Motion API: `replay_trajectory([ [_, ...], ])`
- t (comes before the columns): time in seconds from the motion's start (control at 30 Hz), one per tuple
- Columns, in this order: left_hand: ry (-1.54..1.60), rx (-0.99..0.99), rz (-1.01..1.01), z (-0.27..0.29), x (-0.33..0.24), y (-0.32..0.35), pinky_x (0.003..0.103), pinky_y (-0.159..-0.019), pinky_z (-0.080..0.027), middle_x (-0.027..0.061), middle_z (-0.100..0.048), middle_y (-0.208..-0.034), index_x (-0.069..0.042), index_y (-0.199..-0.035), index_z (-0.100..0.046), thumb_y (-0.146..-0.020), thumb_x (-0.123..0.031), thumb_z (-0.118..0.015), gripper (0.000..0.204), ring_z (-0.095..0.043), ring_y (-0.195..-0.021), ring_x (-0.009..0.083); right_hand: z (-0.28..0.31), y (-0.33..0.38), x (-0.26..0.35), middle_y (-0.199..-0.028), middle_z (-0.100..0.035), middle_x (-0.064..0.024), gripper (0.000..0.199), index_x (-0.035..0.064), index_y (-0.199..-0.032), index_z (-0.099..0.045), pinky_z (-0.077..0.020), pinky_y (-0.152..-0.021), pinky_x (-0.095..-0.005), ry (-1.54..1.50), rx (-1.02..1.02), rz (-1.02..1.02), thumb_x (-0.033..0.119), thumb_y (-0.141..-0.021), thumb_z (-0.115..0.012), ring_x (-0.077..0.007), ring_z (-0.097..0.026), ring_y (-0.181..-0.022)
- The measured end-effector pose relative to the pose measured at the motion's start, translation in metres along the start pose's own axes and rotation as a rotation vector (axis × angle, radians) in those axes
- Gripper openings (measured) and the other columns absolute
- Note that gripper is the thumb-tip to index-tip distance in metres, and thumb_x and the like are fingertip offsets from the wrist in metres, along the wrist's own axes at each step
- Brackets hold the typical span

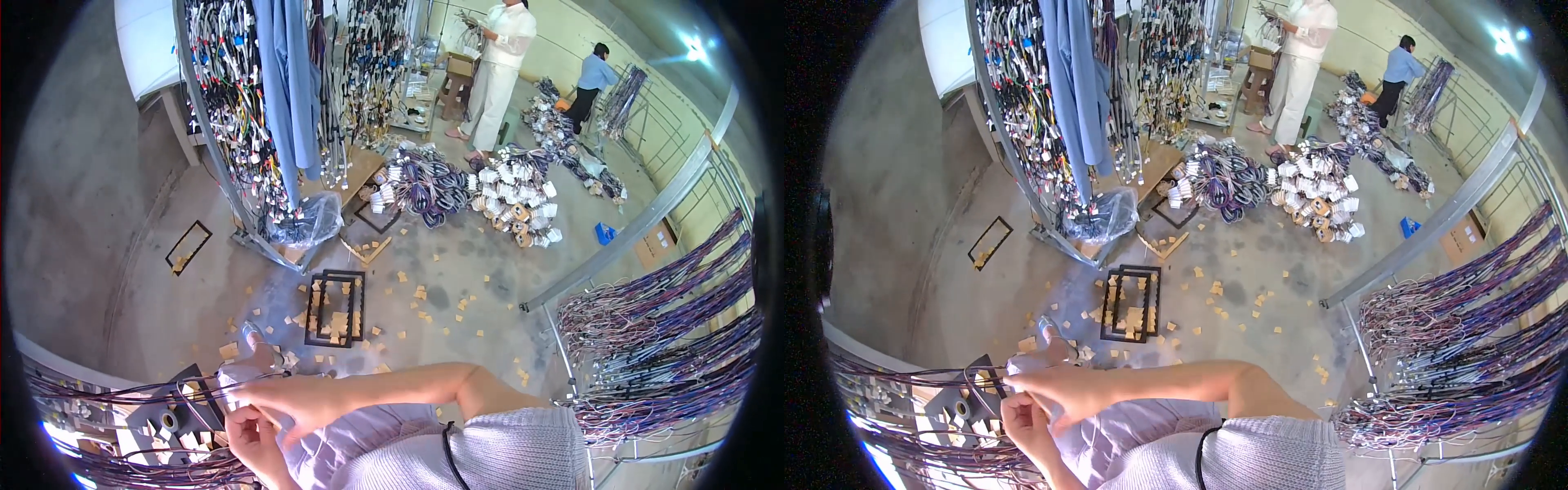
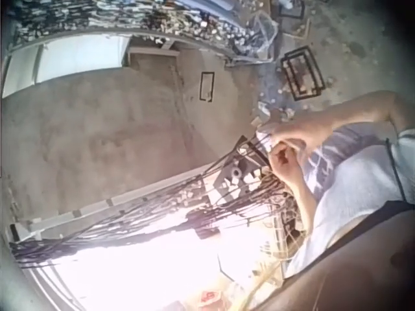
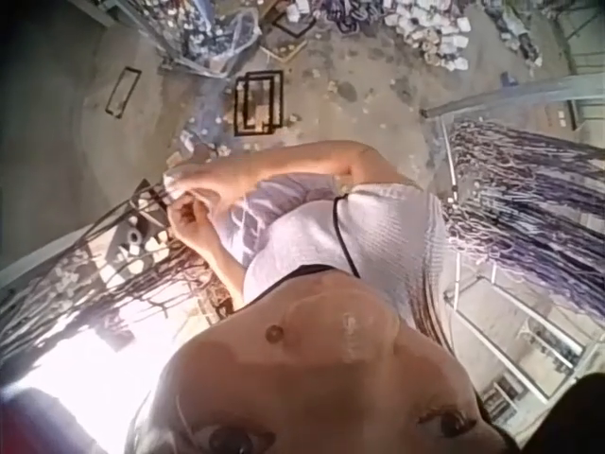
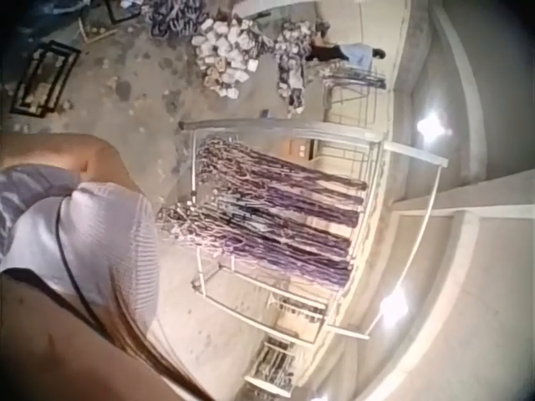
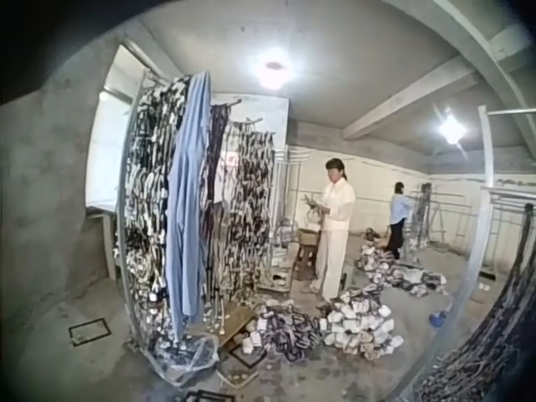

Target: Manually connecting and securing wires to electronic housing units using adhesive tape.

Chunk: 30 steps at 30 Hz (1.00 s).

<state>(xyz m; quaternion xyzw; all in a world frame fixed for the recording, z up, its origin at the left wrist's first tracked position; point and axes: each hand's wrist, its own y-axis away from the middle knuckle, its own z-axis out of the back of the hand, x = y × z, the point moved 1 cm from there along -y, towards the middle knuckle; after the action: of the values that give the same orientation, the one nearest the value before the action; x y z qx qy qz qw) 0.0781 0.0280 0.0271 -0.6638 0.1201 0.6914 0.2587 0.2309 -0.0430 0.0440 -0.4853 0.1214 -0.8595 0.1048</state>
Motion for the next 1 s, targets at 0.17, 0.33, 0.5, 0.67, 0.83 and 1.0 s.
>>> replay_trajectory([
  [0.17,-0.187,-0.131,-0.225,0.032,-0.048,0.004,0.019,-0.061,-0.039,0.0027,-0.056,-0.086,-0.003,-0.086,-0.053,-0.082,0.004,-0.061,0.012,-0.046,-0.067,0.0078,0.036,-0.031,0.022,-0.125,-0.05,-0.0179,0.074,0.005,-0.133,-0.04,-0.0489,-0.092,-0.0425,0.29,0.086,0.254,0.01,-0.069,-0.076,-0.035,-0.055,-0.109],
  [0.33,-0.137,-0.134,-0.063,0.053,-0.05,0.015,0.024,-0.068,-0.046,0.0069,-0.059,-0.086,-0.001,-0.086,-0.055,-0.08,-0.002,-0.064,0.011,-0.054,-0.073,0.0113,0.096,-0.042,0.004,-0.119,-0.058,-0.0065,0.062,0.0114,-0.129,-0.047,-0.0435,-0.095,-0.0401,0.403,0.136,0.395,0.011,-0.071,-0.071,-0.0279,-0.054,-0.112],
  [0.5,0.234,0.024,0.217,0.023,-0.016,0.017,0.021,-0.074,-0.047,0.0022,-0.058,-0.086,0.0,-0.093,-0.053,-0.082,0.004,-0.064,0.017,-0.056,-0.079,0.0072,0.082,-0.013,-0.02,-0.151,-0.027,-0.015,0.104,0.0025,-0.144,-0.03,-0.0216,-0.114,-0.0403,0.23,0.329,0.035,0.049,-0.065,-0.079,-0.0304,-0.025,-0.14],
  [0.67,0.375,-0.021,0.349,0.032,-0.004,0.029,0.019,-0.074,-0.045,0.0002,-0.057,-0.087,-0.001,-0.094,-0.053,-0.084,-0.001,-0.067,0.017,-0.055,-0.08,0.0054,0.048,-0.01,-0.023,-0.078,-0.059,-0.005,0.024,0.0,-0.093,-0.06,-0.044,-0.074,-0.0227,-0.41,-0.051,-0.166,0.02,-0.099,-0.048,-0.0104,-0.055,-0.074],
  [0.83,0.317,-0.055,0.396,0.045,0.002,0.048,0.019,-0.076,-0.044,-0.0006,-0.056,-0.089,0.001,-0.102,-0.056,-0.088,0.001,-0.06,0.014,-0.053,-0.083,0.0049,-0.002,-0.004,-0.042,-0.09,-0.06,-0.0016,0.016,0.0001,-0.099,-0.06,-0.0443,-0.079,-0.0216,-0.483,-0.054,-0.225,0.014,-0.097,-0.052,-0.0078,-0.056,-0.084],
  [1.0,-0.065,0.085,0.48,0.072,0.006,0.093,0.023,-0.073,-0.042,0.0048,-0.051,-0.088,0.002,-0.101,-0.06,-0.092,0.003,-0.045,0.018,-0.052,-0.079,0.0111,-0.035,0.041,-0.049,-0.113,-0.06,-0.0064,0.038,0.0027,-0.125,-0.051,-0.0444,-0.089,-0.0267,-0.596,0.135,-0.364,0.018,-0.092,-0.061,-0.0127,-0.056,-0.103],
])
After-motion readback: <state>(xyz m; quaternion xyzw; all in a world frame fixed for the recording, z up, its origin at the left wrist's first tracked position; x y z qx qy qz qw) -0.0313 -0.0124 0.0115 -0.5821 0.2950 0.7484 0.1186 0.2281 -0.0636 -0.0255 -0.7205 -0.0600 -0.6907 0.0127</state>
